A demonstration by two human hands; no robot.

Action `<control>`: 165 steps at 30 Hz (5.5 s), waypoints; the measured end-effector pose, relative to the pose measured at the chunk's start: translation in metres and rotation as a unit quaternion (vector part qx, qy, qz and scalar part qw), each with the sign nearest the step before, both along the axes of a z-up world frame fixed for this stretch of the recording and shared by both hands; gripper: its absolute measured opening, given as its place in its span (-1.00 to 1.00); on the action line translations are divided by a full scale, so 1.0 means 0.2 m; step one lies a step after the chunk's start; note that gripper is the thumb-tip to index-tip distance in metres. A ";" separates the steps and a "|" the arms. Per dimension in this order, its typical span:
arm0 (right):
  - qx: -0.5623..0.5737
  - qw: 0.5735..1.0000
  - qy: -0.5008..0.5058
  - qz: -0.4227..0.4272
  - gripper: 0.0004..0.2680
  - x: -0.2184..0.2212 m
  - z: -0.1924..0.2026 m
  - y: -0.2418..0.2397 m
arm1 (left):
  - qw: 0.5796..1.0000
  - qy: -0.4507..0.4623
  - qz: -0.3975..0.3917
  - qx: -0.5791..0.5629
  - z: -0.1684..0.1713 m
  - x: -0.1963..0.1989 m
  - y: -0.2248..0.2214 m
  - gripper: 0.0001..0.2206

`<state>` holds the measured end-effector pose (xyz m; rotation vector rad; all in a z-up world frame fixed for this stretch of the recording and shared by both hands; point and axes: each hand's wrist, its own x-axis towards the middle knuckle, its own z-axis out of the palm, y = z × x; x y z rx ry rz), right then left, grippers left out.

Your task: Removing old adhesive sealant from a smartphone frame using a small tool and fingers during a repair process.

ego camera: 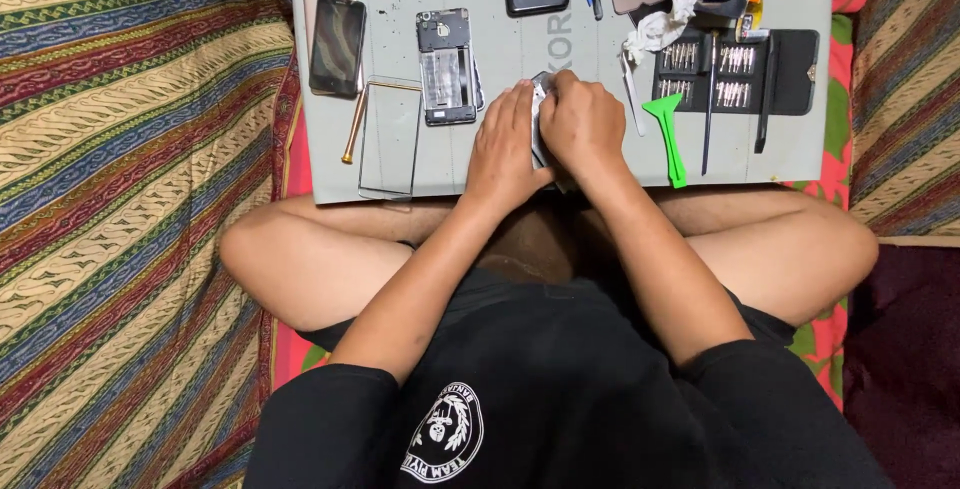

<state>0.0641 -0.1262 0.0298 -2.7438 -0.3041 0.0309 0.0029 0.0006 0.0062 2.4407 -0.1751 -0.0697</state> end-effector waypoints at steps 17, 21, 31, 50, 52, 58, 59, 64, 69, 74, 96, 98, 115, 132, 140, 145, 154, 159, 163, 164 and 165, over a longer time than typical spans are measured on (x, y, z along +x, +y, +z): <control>-0.011 1.000 0.014 -0.020 -0.80 -0.03 0.01 0.02 | 1.000 -0.006 0.002 -0.003 0.00 -0.01 0.00 -0.04; -0.013 1.000 0.014 -0.022 -0.80 -0.03 0.03 0.06 | 1.000 -0.008 0.007 -0.002 0.00 0.00 0.00 -0.05; -0.009 1.000 0.015 -0.021 -0.79 -0.03 0.01 0.05 | 1.000 -0.005 0.010 -0.003 -0.03 0.00 0.00 -0.04; 0.001 0.999 0.028 -0.018 -0.80 0.01 0.01 0.03 | 1.000 0.003 0.003 0.009 0.00 -0.01 0.01 0.02; 0.005 0.999 0.028 -0.022 -0.79 0.00 0.02 0.02 | 1.000 0.009 0.000 0.009 0.00 -0.01 0.00 0.03; 0.000 0.999 0.041 -0.011 -0.79 0.04 0.01 0.00 | 1.000 0.008 0.003 0.000 0.00 0.00 0.01 0.04; 0.008 0.999 0.037 -0.008 -0.80 0.05 0.00 -0.01 | 1.000 0.007 0.004 0.003 0.00 0.00 0.00 0.05; 0.003 0.999 0.047 0.005 -0.79 0.04 0.04 0.00 | 1.000 0.003 0.004 0.017 0.00 0.01 0.01 0.05; 0.009 0.998 0.061 0.000 -0.79 0.05 0.02 -0.02 | 1.000 0.004 0.002 0.009 -0.04 0.01 0.00 0.06; 0.018 0.998 0.066 0.002 -0.78 0.05 0.03 -0.02 | 1.000 0.003 0.001 0.011 0.02 0.00 0.01 0.06; 0.007 0.999 0.039 -0.008 -0.78 0.01 0.01 0.00 | 1.000 -0.006 -0.004 0.004 0.04 -0.01 0.01 0.01; 0.018 0.999 0.035 -0.011 -0.79 0.02 -0.02 -0.03 | 1.000 0.004 -0.001 -0.003 0.04 -0.01 0.00 0.01; 0.232 0.968 -0.018 -0.097 -0.82 -0.09 -0.01 -0.36 | 0.985 -0.163 0.062 0.000 -0.17 -0.02 -0.05 -0.01; 0.446 0.885 0.135 -0.018 -0.70 -0.12 0.09 -0.33 | 0.963 -0.248 0.063 -0.083 -0.21 0.05 0.02 -0.91; 0.376 0.909 -0.075 0.161 -0.93 -0.06 -0.06 -0.25 | 0.967 -0.232 0.057 -0.085 -0.03 0.05 0.08 -0.88; 0.267 0.910 -0.248 0.196 -0.95 -0.01 -0.09 -0.13 | 0.980 -0.165 0.106 -0.013 0.04 0.01 0.06 -0.51; 0.219 0.909 -0.280 0.217 -0.80 -0.01 -0.10 -0.08 | 0.987 -0.132 0.095 0.014 -0.07 -0.01 0.04 -0.54; 0.200 0.908 -0.292 0.225 -0.81 -0.01 -0.08 -0.07 | 0.985 -0.144 0.094 0.017 -0.08 -0.01 0.04 -0.54; 0.190 0.909 -0.300 0.217 -0.82 -0.01 -0.06 -0.05 | 0.985 -0.142 0.095 0.013 -0.09 -0.01 0.04 -0.54; 0.192 0.910 -0.301 0.213 -0.82 -0.01 -0.06 -0.05 | 0.986 -0.140 0.095 0.008 -0.08 -0.01 0.04 -0.54; 0.193 0.910 -0.301 0.210 -0.83 -0.01 -0.06 -0.05 | 0.986 -0.137 0.095 0.004 -0.08 -0.01 0.04 -0.55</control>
